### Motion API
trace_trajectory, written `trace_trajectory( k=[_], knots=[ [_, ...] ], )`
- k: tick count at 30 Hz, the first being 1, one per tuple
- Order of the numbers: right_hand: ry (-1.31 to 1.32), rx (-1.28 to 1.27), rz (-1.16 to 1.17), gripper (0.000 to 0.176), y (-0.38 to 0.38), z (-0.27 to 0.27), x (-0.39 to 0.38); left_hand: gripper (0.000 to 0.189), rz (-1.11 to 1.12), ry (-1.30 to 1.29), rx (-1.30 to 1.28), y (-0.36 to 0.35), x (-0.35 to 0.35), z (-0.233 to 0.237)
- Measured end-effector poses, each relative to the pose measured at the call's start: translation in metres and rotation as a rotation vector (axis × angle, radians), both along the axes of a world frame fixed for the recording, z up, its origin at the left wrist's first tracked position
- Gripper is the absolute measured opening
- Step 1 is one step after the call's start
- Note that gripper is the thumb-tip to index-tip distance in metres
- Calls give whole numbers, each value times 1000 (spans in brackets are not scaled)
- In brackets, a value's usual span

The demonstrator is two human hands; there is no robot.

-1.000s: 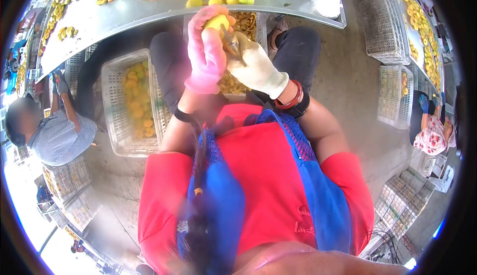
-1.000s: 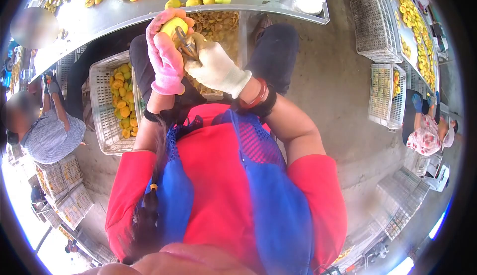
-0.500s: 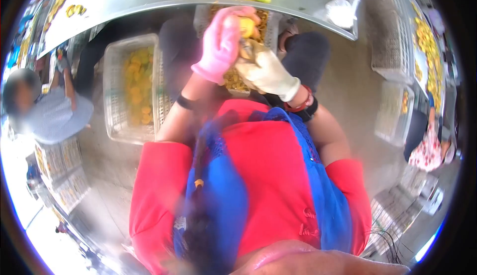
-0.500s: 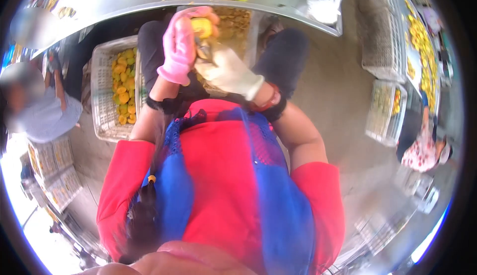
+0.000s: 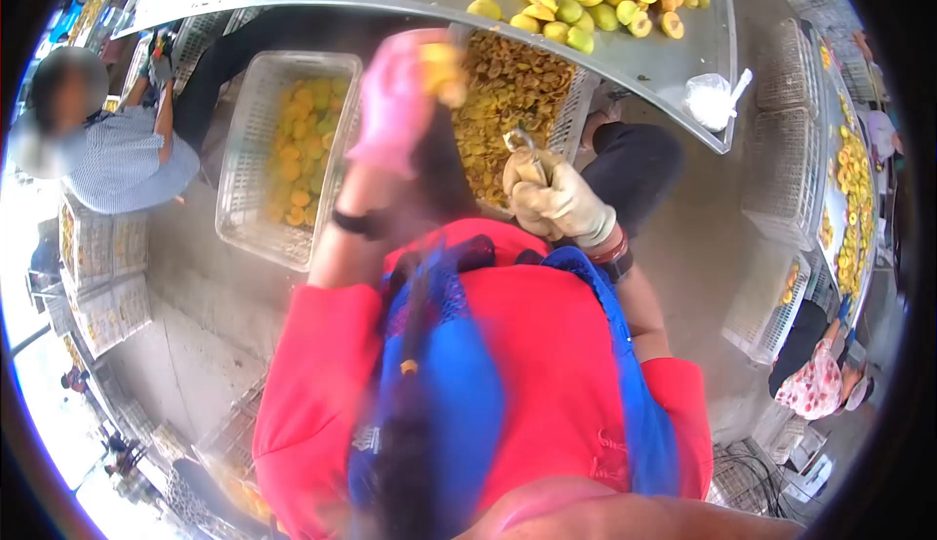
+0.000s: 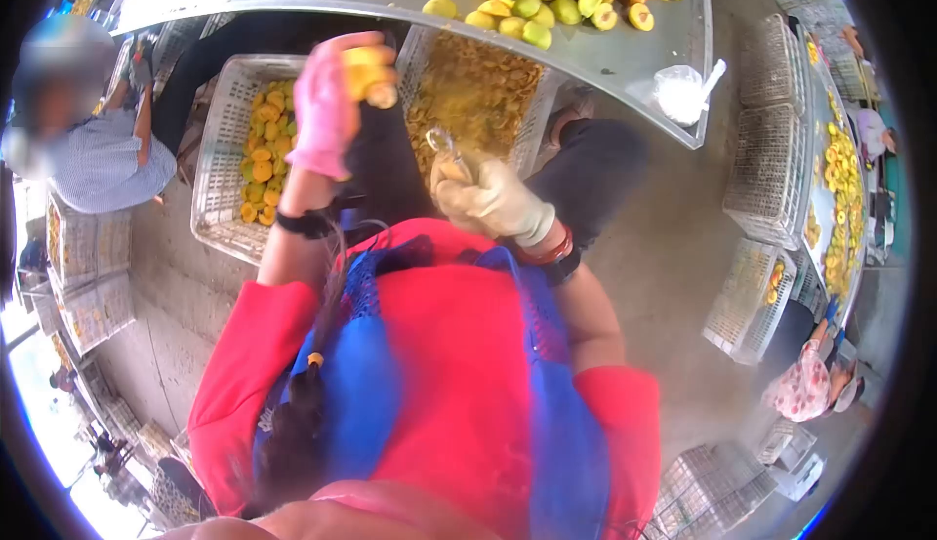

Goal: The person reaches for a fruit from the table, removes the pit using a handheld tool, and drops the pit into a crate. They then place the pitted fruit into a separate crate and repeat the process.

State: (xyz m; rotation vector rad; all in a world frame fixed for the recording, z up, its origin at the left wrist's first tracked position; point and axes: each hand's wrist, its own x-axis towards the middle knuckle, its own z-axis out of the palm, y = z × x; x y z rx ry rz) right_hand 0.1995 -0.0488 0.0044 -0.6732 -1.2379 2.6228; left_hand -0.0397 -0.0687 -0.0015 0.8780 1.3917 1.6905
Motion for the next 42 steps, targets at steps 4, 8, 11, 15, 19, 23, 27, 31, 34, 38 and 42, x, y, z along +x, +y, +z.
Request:
trace_trajectory(
  k=[4, 8, 11, 15, 19, 23, 27, 31, 34, 38, 42],
  knots=[
    [-283, 343, -114, 17, 4, -32, 5, 48, 343, 1104, -695, -44, -99, -5],
    [-560, 799, -124, 27, 9, -85, 6, 52, 412, 1348, -772, -40, -129, -28],
    [-535, 998, -123, 26, 13, -91, 6, 49, 279, 1157, -453, 2, -94, -14],
    [-438, 1129, -206, 24, 16, -87, 7, 41, 255, 1352, -300, 68, -63, -31],
    [-576, 857, -252, 25, 12, -73, 8, 33, 425, 1309, -61, 105, -31, -51],
    [-664, 694, -233, 31, 14, -75, 16, 25, 373, 1087, 97, 96, -13, -78],
    [-638, 731, -298, 32, 17, -78, 18, 21, 231, 783, 159, 100, 22, -100],
    [-635, 757, -338, 33, 19, -68, 13, 22, 72, 447, 135, 118, 71, -96],
    [-608, 768, -387, 29, 23, -68, 18, 36, 190, 1048, -51, 154, 58, -76],
    [-660, 781, -370, 21, 25, -64, 21, 59, -258, 1240, -842, 212, 7, -60],
    [-583, 995, -385, 19, 29, -96, 22, 62, -501, 1173, -1014, 233, -16, -62]
  ],
)
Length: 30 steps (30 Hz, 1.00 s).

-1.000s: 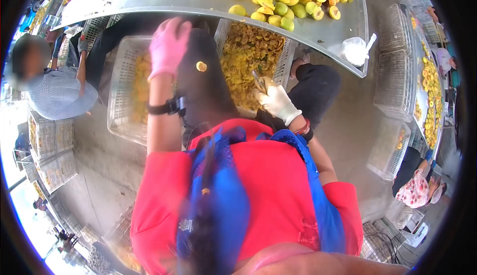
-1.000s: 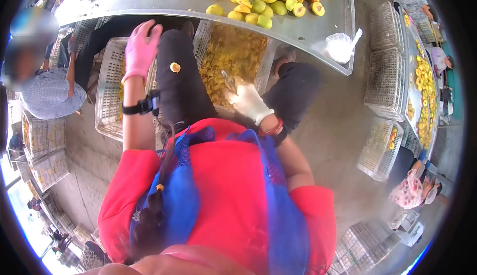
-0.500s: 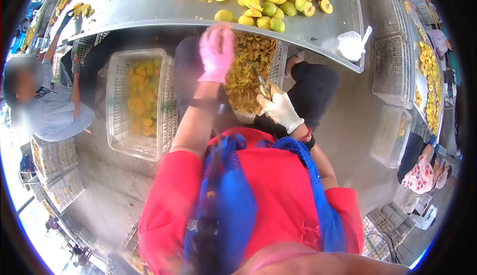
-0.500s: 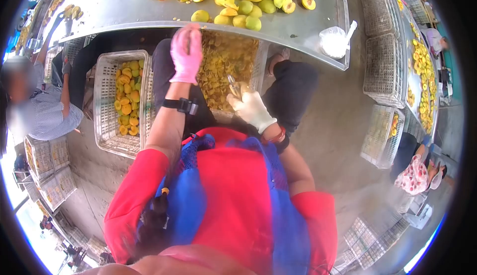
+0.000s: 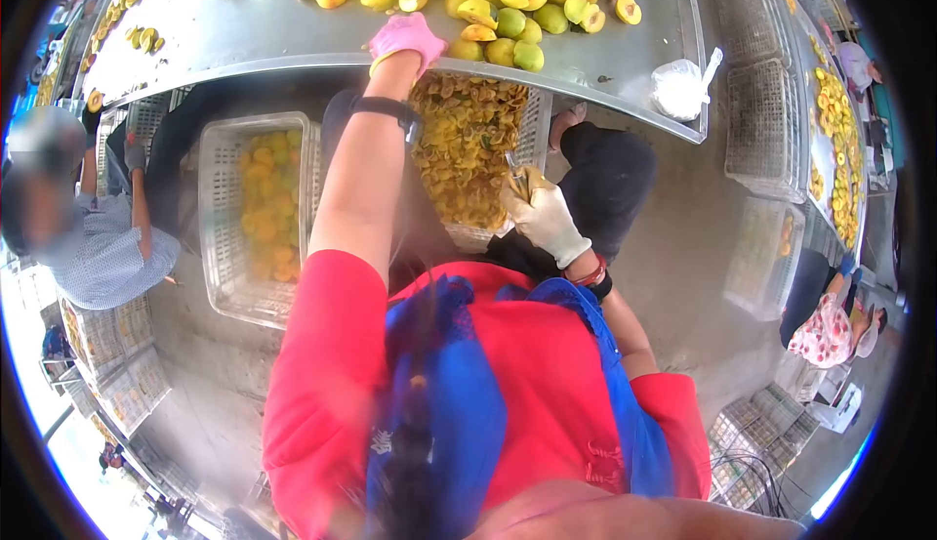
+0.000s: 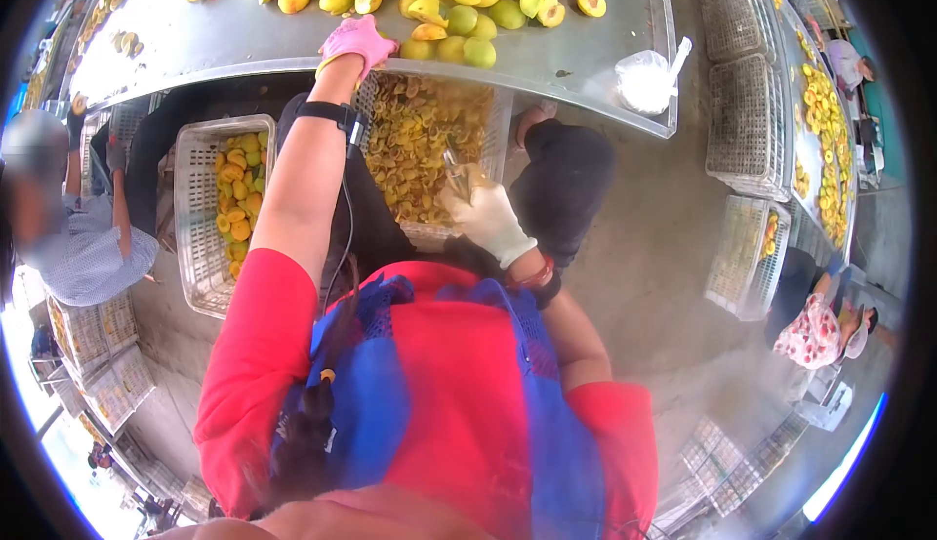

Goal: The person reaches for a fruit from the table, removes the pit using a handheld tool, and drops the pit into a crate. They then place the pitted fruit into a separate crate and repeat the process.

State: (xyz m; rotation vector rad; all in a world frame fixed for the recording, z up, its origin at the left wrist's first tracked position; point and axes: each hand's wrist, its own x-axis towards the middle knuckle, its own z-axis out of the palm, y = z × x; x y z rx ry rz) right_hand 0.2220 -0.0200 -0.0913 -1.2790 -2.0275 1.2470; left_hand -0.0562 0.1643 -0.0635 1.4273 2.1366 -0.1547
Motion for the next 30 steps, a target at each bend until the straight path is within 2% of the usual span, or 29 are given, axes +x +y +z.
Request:
trace_trajectory(
  k=[3, 6, 7, 9, 10, 13, 16, 22, 25, 26, 30],
  knots=[
    [29, -220, -94, 19, 3, 29, -10, 65, 41, -79, 232, 1, -13, -25],
    [6, -73, -72, 26, 5, 27, -9, 64, 262, -714, 585, -24, -16, -14],
    [21, -133, -78, 26, 4, 33, -10, 64, 325, -921, 688, -34, -11, -11],
    [58, -249, -86, 26, 8, 48, -15, 66, 363, -1480, 616, -60, -1, 4],
    [91, -177, -74, 27, 8, 52, -18, 67, 382, -1759, 560, -74, 4, 14],
    [164, 31, -38, 30, 10, 61, -27, 71, 385, -1902, 495, -112, 28, 38],
    [149, 171, -3, 35, 11, 83, -33, 67, 389, -1760, 561, -134, 46, 50],
    [150, 387, -12, 30, 9, 91, -40, 71, 295, -1384, 695, -168, 70, 70],
    [153, 424, -21, 28, 6, 89, -44, 70, 222, -1322, 747, -179, 81, 75],
    [155, 431, -30, 28, 5, 84, -45, 69, 146, -1317, 912, -176, 84, 59],
    [211, 326, 3, 28, 1, 87, -44, 65, 218, -1383, 1010, -184, 101, 62]
  ],
)
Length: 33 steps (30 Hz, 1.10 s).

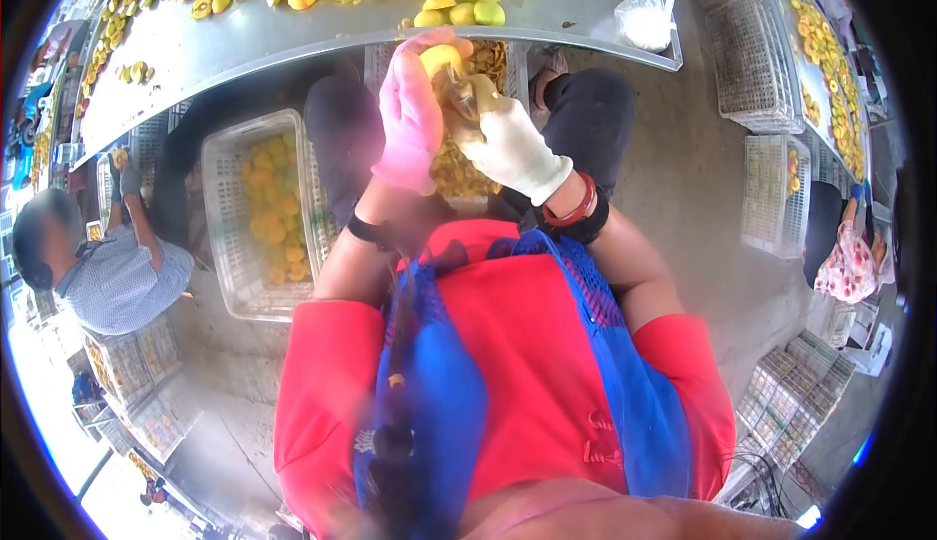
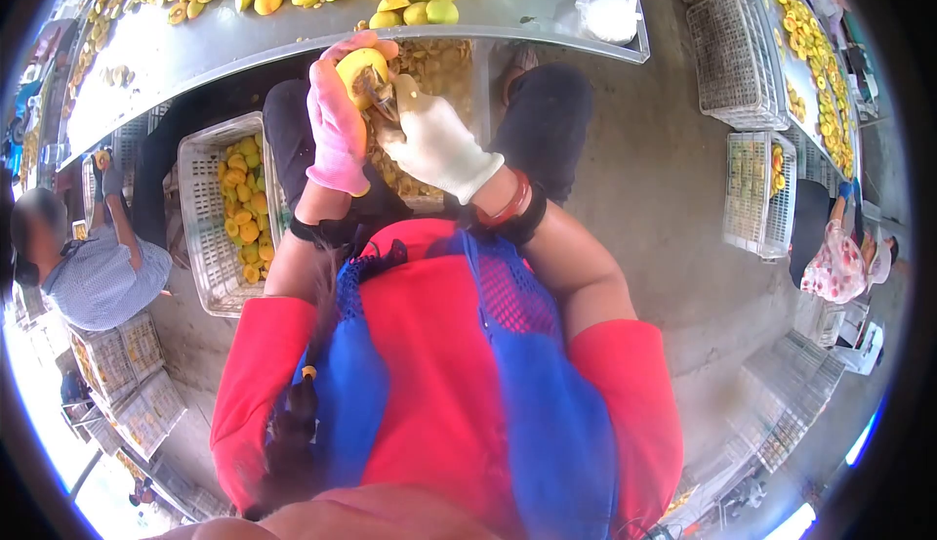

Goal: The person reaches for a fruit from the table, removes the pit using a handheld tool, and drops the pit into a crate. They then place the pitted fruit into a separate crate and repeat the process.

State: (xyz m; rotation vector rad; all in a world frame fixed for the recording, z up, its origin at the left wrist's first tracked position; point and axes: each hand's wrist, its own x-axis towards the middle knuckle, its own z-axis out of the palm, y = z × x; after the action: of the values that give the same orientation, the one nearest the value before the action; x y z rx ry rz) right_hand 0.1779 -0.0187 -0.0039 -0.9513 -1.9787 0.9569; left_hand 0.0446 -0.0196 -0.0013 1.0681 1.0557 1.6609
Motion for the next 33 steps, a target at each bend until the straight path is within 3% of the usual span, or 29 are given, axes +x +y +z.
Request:
trace_trajectory(
  k=[3, 6, 9, 15, 18, 21, 24, 28, 31, 33],
  knots=[
    [98, -176, 96, 28, -2, 8, 1, 58, -21, -108, -7, -3, 3, -3],
    [249, -583, 203, 27, -3, 15, 6, 62, -49, -115, -3, -3, 3, -4],
    [-32, -219, 105, 29, -6, 7, 6, 64, -54, -113, -52, -1, 3, -5],
    [53, -331, 179, 29, -3, 3, 8, 70, -75, -120, -97, -3, 4, -6],
    [174, -604, 315, 20, -2, 13, 12, 75, -134, -97, -120, -3, 1, -6],
    [346, -1260, 477, 10, 0, 24, 22, 83, -252, -11, -87, -5, -6, -6],
    [368, -1330, 584, 6, -1, 21, 27, 78, -350, 24, -50, -5, -10, -1],
    [252, -1090, 524, 6, -6, 2, 17, 63, -404, 86, -59, -8, -18, -11],
    [195, -1016, 580, 6, -6, -17, 13, 62, -323, 147, -74, -16, -26, -12],
    [222, -952, 532, 13, -11, -29, 9, 69, -61, 161, -166, -20, -44, -8]
  ],
)
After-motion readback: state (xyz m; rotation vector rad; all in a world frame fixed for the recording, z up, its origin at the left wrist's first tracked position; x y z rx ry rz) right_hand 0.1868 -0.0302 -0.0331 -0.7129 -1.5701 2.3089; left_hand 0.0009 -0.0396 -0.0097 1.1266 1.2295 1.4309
